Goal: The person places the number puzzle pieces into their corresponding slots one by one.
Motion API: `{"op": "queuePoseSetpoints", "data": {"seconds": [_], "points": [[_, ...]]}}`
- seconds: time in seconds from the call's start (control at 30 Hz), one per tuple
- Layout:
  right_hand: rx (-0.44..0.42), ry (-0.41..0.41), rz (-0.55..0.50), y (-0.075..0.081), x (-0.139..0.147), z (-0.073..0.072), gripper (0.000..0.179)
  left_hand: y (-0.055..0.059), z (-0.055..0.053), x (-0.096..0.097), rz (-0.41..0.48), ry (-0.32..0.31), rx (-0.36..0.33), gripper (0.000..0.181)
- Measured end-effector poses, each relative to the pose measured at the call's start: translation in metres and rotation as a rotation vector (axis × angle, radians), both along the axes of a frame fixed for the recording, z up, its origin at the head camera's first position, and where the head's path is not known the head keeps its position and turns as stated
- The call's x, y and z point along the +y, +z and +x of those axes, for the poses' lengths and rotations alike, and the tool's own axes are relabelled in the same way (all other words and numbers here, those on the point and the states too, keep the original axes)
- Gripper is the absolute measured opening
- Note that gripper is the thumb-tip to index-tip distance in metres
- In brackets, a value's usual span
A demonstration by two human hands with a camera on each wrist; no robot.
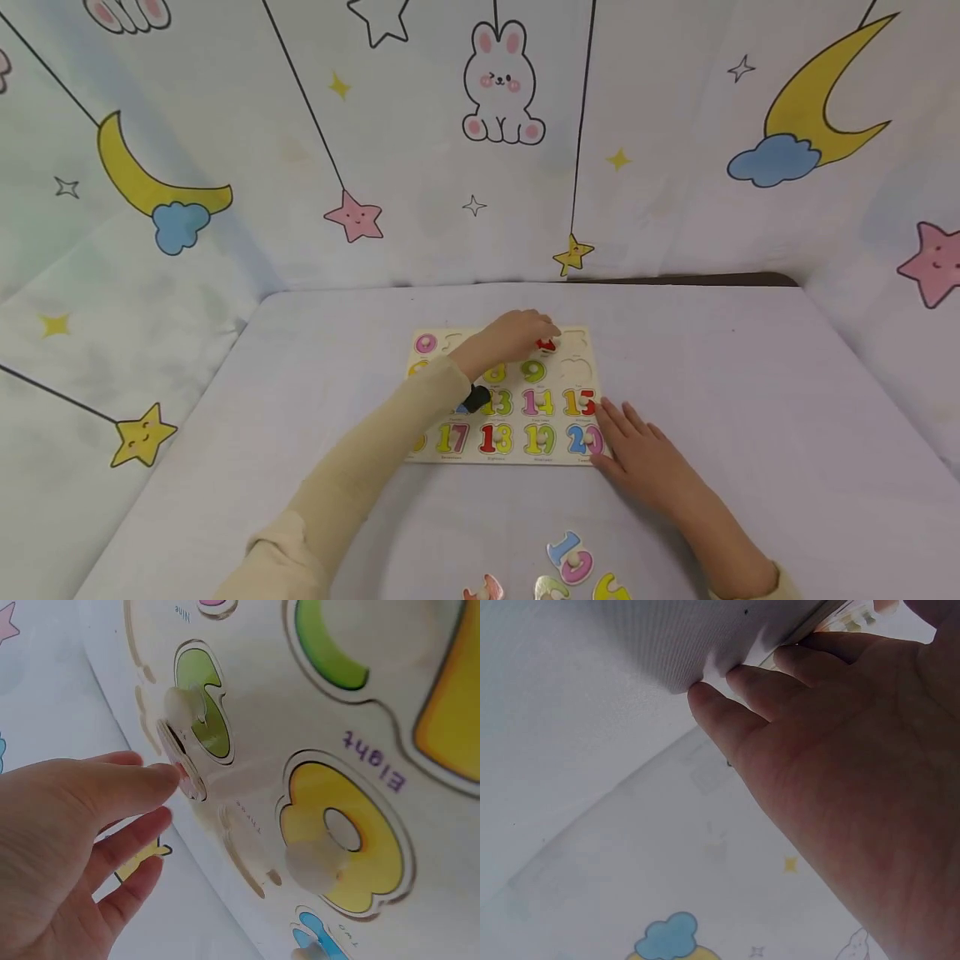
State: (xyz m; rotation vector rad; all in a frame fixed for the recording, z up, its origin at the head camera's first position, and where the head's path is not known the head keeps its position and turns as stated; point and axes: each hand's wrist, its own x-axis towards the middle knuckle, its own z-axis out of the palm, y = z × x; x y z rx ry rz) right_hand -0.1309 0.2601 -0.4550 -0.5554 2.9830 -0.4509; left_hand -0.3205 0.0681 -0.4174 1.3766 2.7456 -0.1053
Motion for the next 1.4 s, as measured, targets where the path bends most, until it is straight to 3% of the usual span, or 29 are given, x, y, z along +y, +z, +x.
{"op": "queuePoseSetpoints", "data": {"seconds": [0.3, 0.63, 0.87, 1.07, 1.27, 1.4], "points": [[-0.006, -0.007, 0.006, -0.001, 0.002, -0.001, 0.072, 0.002, -0.003, 0.005, -0.022, 0.025, -0.065, 0.024], [-0.011, -0.001, -0.004, -0.004, 0.001, 0.001, 0.071, 0.002, -0.003, 0.009, -0.058, 0.011, -0.037, 0.019], [0.016, 0.005, -0.012, 0.001, -0.001, 0.002, 0.069, 0.003, -0.009, 0.001, 0.046, 0.091, -0.116, 0.014], [-0.003, 0.000, -0.005, 0.004, -0.002, 0.002, 0.070, 0.015, -0.022, -0.012, 0.088, 0.113, -0.085, 0.025], [-0.002, -0.003, -0.002, 0.003, -0.001, 0.001, 0.070, 0.013, -0.024, -0.020, -0.005, 0.140, -0.199, 0.032], [0.006, -0.002, -0.002, 0.003, -0.001, 0.002, 0.070, 0.006, -0.022, -0.022, 0.003, 0.165, -0.247, 0.028]]}}
